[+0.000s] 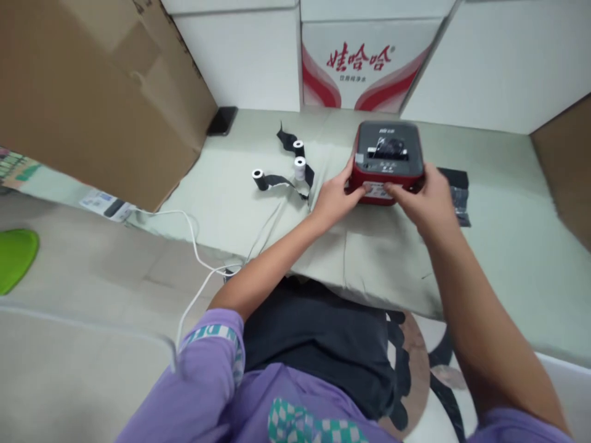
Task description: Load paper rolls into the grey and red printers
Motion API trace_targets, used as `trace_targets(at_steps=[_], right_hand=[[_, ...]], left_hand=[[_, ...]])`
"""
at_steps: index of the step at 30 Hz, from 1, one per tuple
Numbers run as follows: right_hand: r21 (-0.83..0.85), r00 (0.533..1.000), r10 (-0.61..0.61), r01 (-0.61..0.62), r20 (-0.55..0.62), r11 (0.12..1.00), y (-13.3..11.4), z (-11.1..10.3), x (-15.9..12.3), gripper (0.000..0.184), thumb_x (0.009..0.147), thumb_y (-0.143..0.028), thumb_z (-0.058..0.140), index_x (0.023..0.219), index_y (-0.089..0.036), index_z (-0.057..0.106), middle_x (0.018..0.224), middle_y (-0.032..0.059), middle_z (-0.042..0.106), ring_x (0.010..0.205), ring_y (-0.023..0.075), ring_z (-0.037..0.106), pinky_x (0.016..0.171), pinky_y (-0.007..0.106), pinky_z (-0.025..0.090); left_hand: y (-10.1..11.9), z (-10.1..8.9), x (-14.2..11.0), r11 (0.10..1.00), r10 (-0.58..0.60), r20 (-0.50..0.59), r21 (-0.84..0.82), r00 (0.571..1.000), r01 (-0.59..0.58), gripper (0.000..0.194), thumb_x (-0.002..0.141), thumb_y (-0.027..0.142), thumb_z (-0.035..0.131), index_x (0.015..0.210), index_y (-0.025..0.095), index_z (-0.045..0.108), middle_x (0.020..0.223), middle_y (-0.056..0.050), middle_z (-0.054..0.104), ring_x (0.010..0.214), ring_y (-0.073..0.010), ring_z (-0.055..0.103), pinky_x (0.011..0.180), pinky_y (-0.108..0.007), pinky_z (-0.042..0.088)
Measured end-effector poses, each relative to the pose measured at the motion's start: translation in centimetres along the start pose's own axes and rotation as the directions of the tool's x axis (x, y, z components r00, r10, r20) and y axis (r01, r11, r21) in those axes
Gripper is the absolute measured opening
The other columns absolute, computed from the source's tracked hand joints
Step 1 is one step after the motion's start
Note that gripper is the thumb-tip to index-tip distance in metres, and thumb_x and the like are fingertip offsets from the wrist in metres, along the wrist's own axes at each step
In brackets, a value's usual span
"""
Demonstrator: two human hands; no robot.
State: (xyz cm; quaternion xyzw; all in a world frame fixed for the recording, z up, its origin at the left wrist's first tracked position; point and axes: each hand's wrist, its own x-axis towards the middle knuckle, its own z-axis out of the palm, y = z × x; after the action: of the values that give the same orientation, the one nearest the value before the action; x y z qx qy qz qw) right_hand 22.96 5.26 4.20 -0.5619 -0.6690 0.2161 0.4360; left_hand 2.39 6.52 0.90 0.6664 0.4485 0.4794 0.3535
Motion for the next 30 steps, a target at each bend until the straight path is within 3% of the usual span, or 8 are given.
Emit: trace_targets(at_steps=[5, 11, 15, 19, 27, 30], right_hand=[[-0.003, 0.998, 0.062, -0.062, -0.019, 0.998, 0.6, 1.9, -1.5, 0.065, 0.079, -0.042, 0.079, 0.138, -0.024, 0.056, 0.125, 0.0126, 0.066, 0.121, 0.0336, 0.064, 0.101, 0.052, 0.055], [0.048, 0.984, 0.029, -0.021, -0.174, 0.999, 1.4, 4.2, -3.1, 0.078, 0.084, -0.050, 0.071, 0.152, -0.028, 0.040, 0.147, 0.0142, 0.050, 0.139, 0.0348, 0.050, 0.110, 0.057, 0.049], [0.065, 0.980, 0.022, -0.010, -0.198, 0.998, 1.6, 4.4, -3.3, 0.076, 0.082, -0.049, 0.073, 0.149, -0.026, 0.044, 0.142, 0.0152, 0.052, 0.133, 0.0335, 0.054, 0.112, 0.054, 0.047], [0.108, 0.982, 0.030, -0.010, -0.184, 0.994, 1.7, 4.1, -3.1, 0.074, 0.084, -0.050, 0.072, 0.149, -0.026, 0.044, 0.143, 0.0149, 0.052, 0.132, 0.0326, 0.054, 0.110, 0.051, 0.050], [0.153, 0.985, 0.051, -0.026, -0.164, 0.988, 1.9, 4.4, -3.5, 0.075, 0.086, -0.053, 0.069, 0.151, -0.027, 0.042, 0.145, 0.0148, 0.051, 0.132, 0.0309, 0.056, 0.108, 0.049, 0.052], [0.170, 0.983, 0.043, -0.012, -0.181, 0.985, 2.0, 4.6, -3.7, 0.076, 0.085, -0.053, 0.070, 0.151, -0.026, 0.041, 0.146, 0.0156, 0.049, 0.135, 0.0323, 0.054, 0.110, 0.052, 0.050]], left_hand=[[-0.8, -0.3, -1.5, 0.999, -0.039, -0.011, 0.020, 0.999, 0.039, 0.071, 0.092, 0.048, 0.071, 0.156, 0.030, 0.047, 0.141, -0.004, 0.069, 0.134, -0.0288, 0.062, 0.114, -0.043, 0.051], [-0.6, 0.2, -1.2, 0.999, -0.037, -0.099, -0.043, 0.994, 0.033, 0.070, 0.096, 0.062, 0.059, 0.156, 0.028, 0.046, 0.149, -0.006, 0.061, 0.141, -0.0278, 0.057, 0.119, -0.042, 0.046], [-0.4, 0.0, -1.3, 1.000, 0.017, -0.092, -0.019, 0.996, -0.019, 0.068, 0.097, 0.064, 0.056, 0.155, 0.032, 0.043, 0.158, -0.006, 0.053, 0.144, -0.0267, 0.053, 0.121, -0.043, 0.045], [-0.1, -0.3, -1.5, 0.997, 0.071, -0.079, 0.025, 0.994, -0.070, 0.054, 0.100, 0.060, 0.054, 0.145, 0.031, 0.052, 0.162, -0.006, 0.048, 0.146, -0.0257, 0.052, 0.118, -0.040, 0.047], [-1.0, -0.4, -0.9, 0.998, 0.011, -0.052, -0.061, 0.999, -0.014, 0.043, 0.100, 0.057, 0.054, 0.134, 0.031, 0.055, 0.167, -0.007, 0.040, 0.147, -0.0260, 0.050, 0.116, -0.042, 0.047], [-1.7, 0.0, -0.6, 0.995, -0.011, -0.060, -0.100, 0.998, 0.005, 0.039, 0.101, 0.057, 0.051, 0.130, 0.030, 0.056, 0.160, -0.008, 0.049, 0.144, -0.0249, 0.053, 0.117, -0.042, 0.046]])
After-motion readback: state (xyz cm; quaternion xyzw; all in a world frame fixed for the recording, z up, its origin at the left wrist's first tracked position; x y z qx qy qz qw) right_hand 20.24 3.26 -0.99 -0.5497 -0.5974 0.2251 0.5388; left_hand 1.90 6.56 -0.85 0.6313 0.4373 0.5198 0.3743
